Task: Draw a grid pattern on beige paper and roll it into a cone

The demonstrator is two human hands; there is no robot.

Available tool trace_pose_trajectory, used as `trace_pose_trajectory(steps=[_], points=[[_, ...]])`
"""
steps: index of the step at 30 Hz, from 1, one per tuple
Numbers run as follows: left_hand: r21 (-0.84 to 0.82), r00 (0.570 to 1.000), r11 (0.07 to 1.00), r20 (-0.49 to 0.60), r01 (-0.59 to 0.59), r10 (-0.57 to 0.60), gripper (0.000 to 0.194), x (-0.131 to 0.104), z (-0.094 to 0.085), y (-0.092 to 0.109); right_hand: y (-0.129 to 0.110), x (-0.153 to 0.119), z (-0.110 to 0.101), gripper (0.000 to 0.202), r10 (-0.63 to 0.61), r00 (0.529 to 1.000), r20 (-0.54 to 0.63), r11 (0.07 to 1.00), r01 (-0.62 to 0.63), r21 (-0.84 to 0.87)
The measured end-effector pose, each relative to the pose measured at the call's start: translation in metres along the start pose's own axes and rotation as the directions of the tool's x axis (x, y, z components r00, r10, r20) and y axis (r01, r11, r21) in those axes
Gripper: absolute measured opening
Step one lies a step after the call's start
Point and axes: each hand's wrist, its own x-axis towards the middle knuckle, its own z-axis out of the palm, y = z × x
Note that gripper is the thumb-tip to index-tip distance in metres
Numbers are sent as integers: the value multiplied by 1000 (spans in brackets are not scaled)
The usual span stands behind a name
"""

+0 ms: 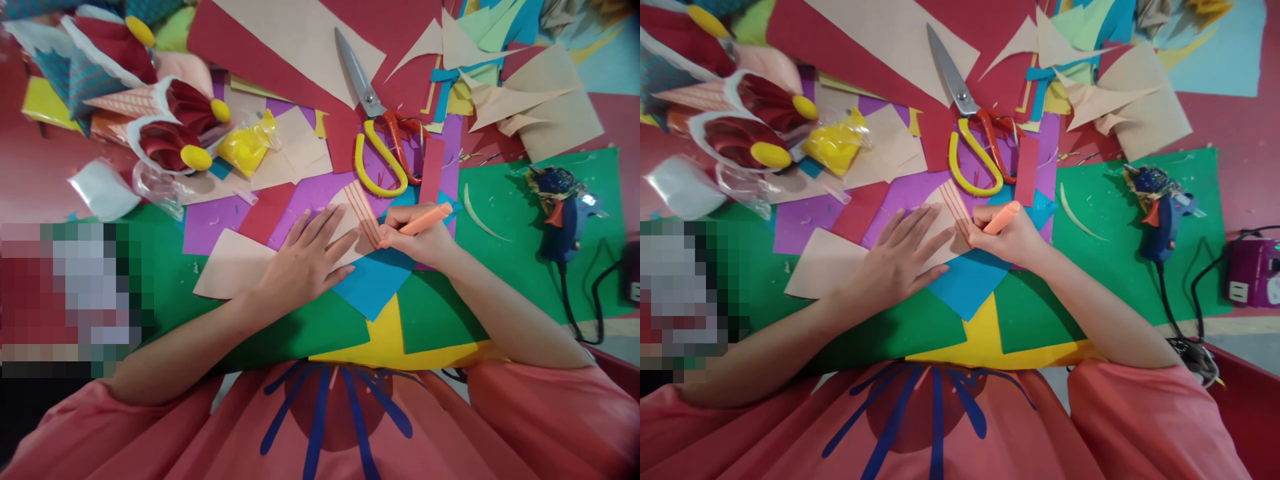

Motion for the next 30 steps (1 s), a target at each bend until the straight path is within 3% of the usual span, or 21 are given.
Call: trace_pose_trajectory(steps=[10, 17, 21, 25, 30], points=[[-8, 1000, 1000, 13, 13, -13, 50, 0, 0, 0, 3, -1, -1, 35, -7, 1000, 15, 1000, 7, 19], [-11, 1000, 1000, 27, -4, 4, 51, 0, -1, 0, 8, -1, -1, 31, 72, 980, -187, 973, -28, 229], [-13, 991, 992, 27, -129, 130, 56, -1, -4, 3, 8, -1, -1, 28, 67, 972, -227, 949, 8, 315], [-70, 960, 963, 87, -260, 265, 60, -1, -9, 6, 7, -1, -1, 23, 46, 965, -259, 969, 20, 247], [-82, 948, 958, 140, -276, 285, 57, 0, -12, 6, 8, -3, 0, 24, 55, 965, -255, 993, -26, 117]])
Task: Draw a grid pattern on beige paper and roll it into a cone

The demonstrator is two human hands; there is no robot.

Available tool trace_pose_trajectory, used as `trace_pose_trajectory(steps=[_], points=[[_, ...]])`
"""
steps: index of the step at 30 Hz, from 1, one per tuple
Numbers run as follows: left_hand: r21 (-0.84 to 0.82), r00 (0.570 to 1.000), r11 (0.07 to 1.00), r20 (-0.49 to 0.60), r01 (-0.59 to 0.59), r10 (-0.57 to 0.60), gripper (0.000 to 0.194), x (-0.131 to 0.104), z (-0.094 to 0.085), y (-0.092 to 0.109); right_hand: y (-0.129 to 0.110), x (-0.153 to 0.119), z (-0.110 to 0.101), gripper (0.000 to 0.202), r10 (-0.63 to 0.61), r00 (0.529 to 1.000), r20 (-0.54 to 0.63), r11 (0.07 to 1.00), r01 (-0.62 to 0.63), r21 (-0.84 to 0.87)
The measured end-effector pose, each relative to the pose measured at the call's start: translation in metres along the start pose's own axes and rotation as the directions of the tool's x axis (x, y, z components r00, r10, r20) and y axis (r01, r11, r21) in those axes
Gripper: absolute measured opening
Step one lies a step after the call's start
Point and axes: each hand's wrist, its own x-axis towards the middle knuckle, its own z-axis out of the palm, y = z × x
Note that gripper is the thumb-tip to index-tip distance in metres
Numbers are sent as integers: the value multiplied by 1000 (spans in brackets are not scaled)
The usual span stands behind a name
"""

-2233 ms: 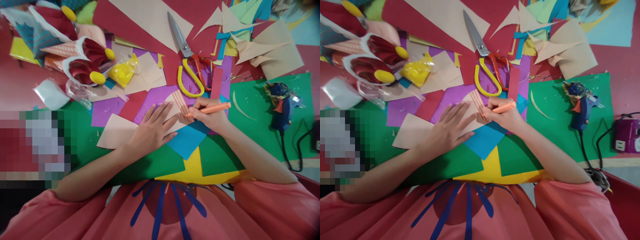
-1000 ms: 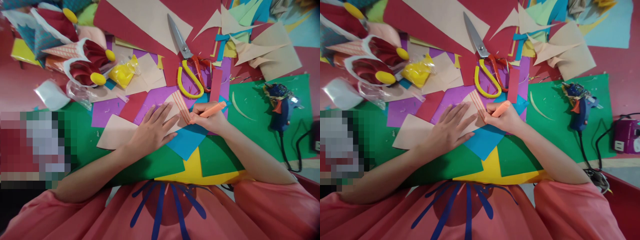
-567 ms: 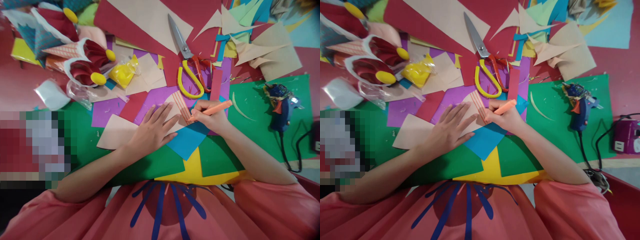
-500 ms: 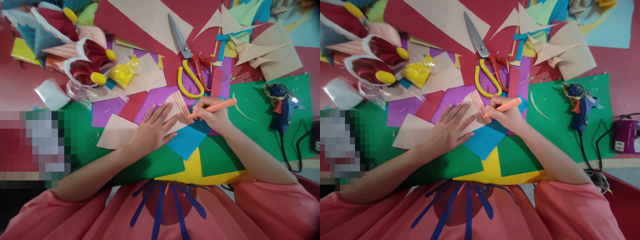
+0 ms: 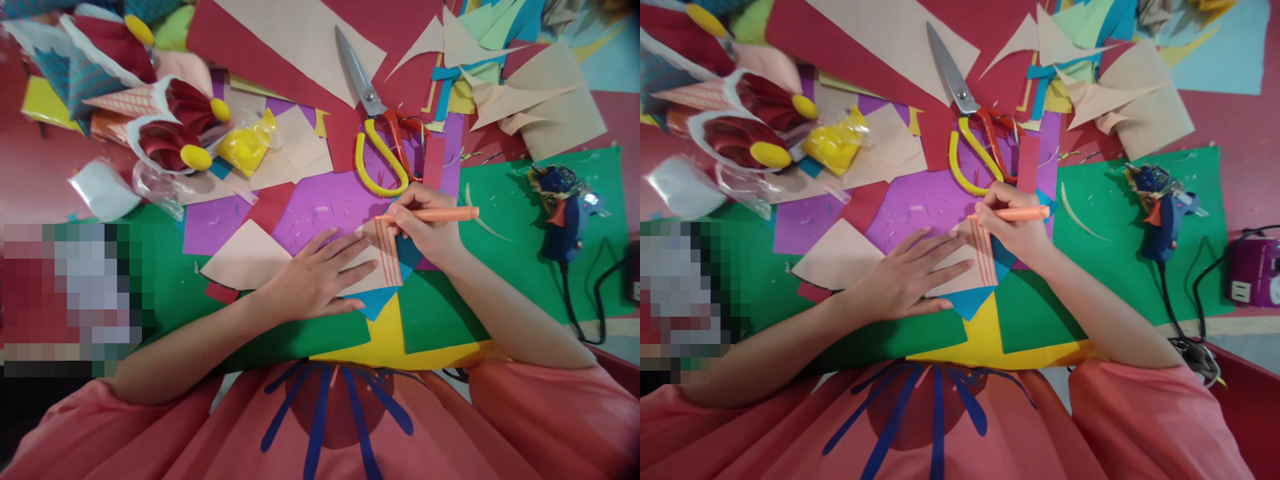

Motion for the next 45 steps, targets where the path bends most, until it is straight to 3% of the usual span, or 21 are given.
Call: trace_pose_trajectory(steps=[14, 38, 45], points=[[-33, 1000, 999, -18, -12, 11, 55, 1, 1, -1, 1, 1, 1, 26, -59, 998, 9, 988, 60, -141], [-25, 999, 1000, -35, -15, 14, 52, 2, 0, -1, 1, 2, 2, 26, -75, 997, 34, 988, 79, -131], [-15, 999, 1000, -48, -1, 0, 51, 1, 2, -1, 1, 2, 2, 28, -15, 1000, 26, 1000, 15, -6]])
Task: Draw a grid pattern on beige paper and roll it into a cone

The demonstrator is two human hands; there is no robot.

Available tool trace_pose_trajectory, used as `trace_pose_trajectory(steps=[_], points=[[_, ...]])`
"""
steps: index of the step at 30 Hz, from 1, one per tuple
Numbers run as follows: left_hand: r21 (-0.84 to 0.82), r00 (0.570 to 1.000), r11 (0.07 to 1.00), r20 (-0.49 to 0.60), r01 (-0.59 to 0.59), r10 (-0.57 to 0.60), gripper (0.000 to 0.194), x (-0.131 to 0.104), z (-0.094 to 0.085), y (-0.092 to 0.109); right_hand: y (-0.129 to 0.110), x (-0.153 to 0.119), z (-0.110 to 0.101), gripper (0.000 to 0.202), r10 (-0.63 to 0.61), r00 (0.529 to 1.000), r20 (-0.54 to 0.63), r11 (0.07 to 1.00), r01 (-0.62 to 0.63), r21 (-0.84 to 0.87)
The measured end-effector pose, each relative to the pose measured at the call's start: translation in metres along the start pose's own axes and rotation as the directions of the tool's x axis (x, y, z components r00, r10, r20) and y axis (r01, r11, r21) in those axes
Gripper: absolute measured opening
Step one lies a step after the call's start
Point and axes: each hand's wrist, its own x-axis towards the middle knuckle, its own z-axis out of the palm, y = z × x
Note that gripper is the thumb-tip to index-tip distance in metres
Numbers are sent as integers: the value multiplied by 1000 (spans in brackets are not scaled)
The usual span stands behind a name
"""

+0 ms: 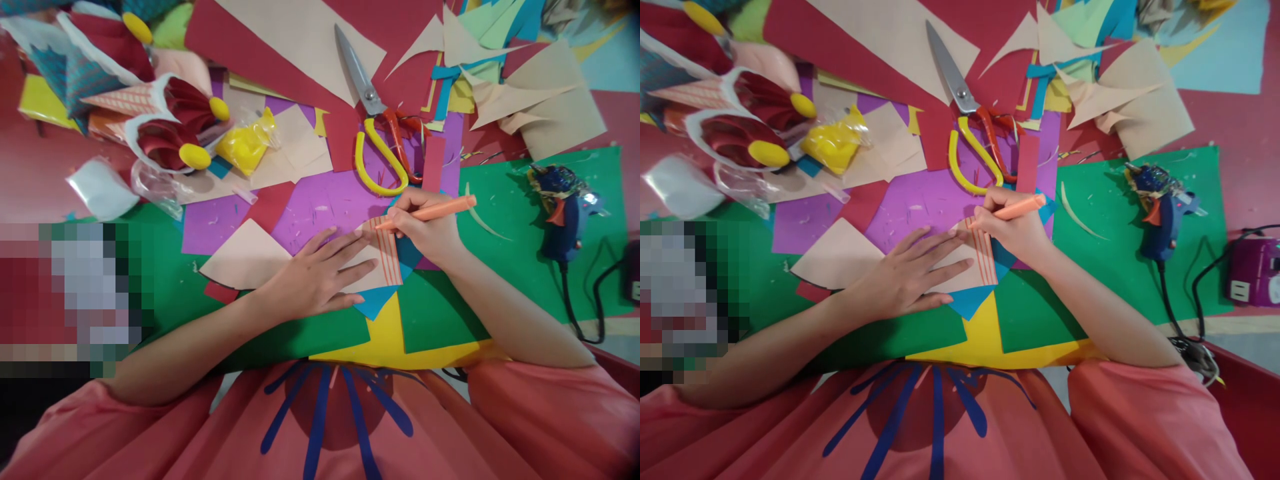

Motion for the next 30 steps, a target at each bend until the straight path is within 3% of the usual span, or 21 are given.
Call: trace_pose_trajectory(steps=[5, 13, 30], points=[[19, 998, 998, -28, 65, -65, 53, 0, 2, -1, 1, -1, 0, 22, 4, 997, -77, 996, 3, 90], [-10, 997, 997, -38, 71, -72, 52, 0, 4, -2, 2, 0, -1, 17, -76, 996, 36, 997, 77, -27], [-24, 996, 997, -35, 79, -79, 50, 0, 3, -2, 5, 0, -1, 21, -97, 993, 65, 991, 102, -83]])
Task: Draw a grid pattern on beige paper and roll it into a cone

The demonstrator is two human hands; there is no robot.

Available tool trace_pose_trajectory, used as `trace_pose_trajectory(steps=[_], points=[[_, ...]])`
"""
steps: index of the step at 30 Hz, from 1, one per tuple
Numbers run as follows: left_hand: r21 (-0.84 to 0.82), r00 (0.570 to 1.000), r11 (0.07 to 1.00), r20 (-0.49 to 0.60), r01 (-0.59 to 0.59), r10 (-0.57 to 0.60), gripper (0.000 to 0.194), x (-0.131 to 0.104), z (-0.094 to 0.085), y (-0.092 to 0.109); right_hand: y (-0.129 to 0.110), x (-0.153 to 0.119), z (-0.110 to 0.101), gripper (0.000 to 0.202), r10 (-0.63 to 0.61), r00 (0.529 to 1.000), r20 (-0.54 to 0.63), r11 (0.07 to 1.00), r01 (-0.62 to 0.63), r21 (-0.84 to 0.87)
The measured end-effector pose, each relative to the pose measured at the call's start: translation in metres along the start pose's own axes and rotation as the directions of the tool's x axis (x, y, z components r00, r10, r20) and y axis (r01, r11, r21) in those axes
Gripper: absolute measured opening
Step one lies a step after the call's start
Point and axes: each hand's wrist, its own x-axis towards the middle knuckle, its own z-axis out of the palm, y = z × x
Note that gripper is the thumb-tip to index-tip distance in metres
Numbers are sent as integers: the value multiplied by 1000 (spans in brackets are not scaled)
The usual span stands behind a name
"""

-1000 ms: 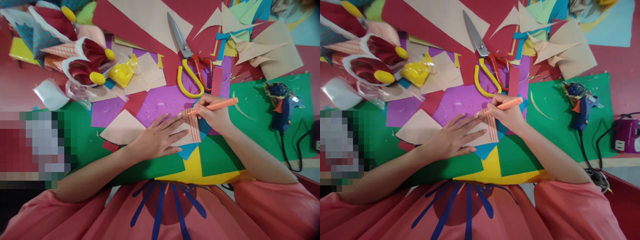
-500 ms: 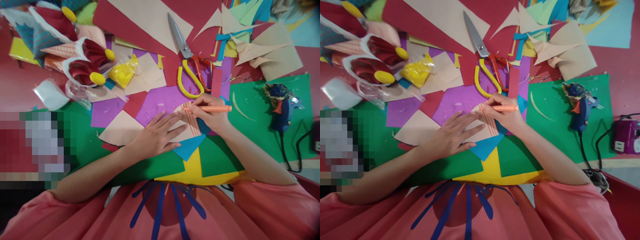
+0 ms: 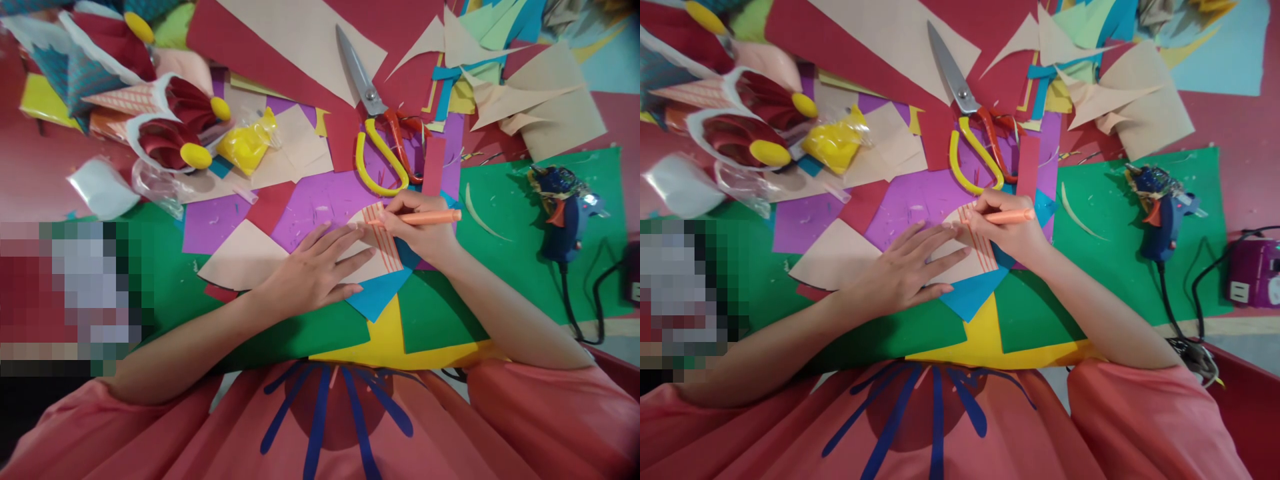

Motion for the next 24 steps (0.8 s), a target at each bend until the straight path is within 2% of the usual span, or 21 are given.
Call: trace_pose_trajectory(steps=[6, 11, 20, 24], points=[[-15, 1000, 1000, -1, 1, -1, 52, 0, 0, 0, -1, 0, 1, 18, -23, 1000, -19, 1000, 23, 12], [-42, 1000, 999, 23, 21, -20, 50, 0, -1, 0, -2, 0, 0, 23, -16, 1000, -4, 1000, 15, -22], [5, 1000, 1000, -18, -8, 8, 50, 1, -1, -1, -2, 0, 1, 21, -26, 999, -19, 999, 26, -24], [-2, 1000, 1000, -4, 4, -4, 50, 0, -1, -1, -2, 0, 0, 21, -28, 1000, -5, 999, 27, -33]])
